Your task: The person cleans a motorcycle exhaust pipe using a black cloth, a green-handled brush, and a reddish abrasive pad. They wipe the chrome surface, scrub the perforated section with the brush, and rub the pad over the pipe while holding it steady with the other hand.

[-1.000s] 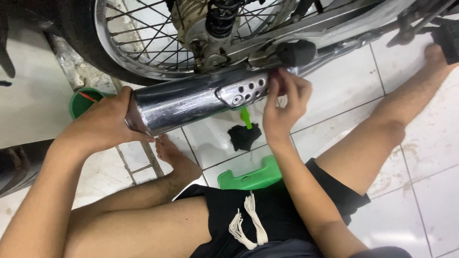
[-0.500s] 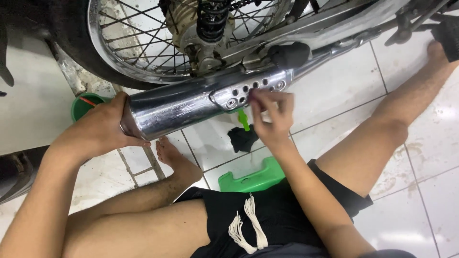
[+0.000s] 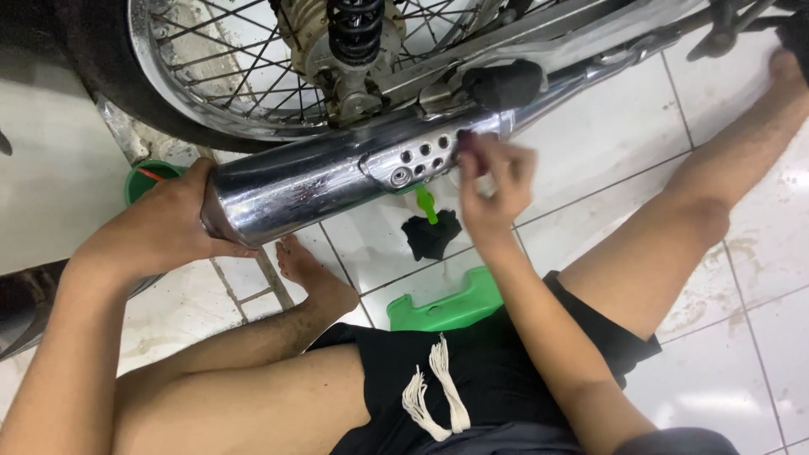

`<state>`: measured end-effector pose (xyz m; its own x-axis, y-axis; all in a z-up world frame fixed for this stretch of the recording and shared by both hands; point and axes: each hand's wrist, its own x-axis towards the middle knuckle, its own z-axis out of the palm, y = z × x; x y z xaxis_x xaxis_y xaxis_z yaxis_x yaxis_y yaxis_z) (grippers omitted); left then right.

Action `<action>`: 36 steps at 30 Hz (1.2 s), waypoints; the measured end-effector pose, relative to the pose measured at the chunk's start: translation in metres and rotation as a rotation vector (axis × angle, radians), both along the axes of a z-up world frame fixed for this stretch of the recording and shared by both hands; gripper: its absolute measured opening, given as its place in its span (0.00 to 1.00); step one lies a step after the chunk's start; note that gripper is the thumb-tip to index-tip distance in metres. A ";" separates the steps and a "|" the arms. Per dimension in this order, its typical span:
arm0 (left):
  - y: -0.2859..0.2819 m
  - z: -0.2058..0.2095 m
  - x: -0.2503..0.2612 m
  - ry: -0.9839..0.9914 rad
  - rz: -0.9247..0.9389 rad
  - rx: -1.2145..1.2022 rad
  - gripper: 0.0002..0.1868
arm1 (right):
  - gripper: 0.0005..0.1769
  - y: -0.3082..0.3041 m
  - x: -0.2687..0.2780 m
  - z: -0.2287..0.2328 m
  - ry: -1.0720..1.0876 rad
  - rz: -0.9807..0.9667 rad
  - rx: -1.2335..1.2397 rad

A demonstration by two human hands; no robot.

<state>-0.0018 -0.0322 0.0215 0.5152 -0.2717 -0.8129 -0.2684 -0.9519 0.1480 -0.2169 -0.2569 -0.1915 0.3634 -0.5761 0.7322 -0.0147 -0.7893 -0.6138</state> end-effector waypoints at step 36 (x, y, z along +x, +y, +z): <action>0.014 -0.016 0.007 -0.016 -0.079 -0.046 0.44 | 0.13 0.012 -0.007 -0.036 -0.041 0.132 -0.211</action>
<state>0.0056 -0.0181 0.0059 0.5034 -0.3491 -0.7904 -0.3453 -0.9198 0.1863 -0.2238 -0.2448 -0.2275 0.3928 -0.3584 0.8469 0.1191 -0.8934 -0.4333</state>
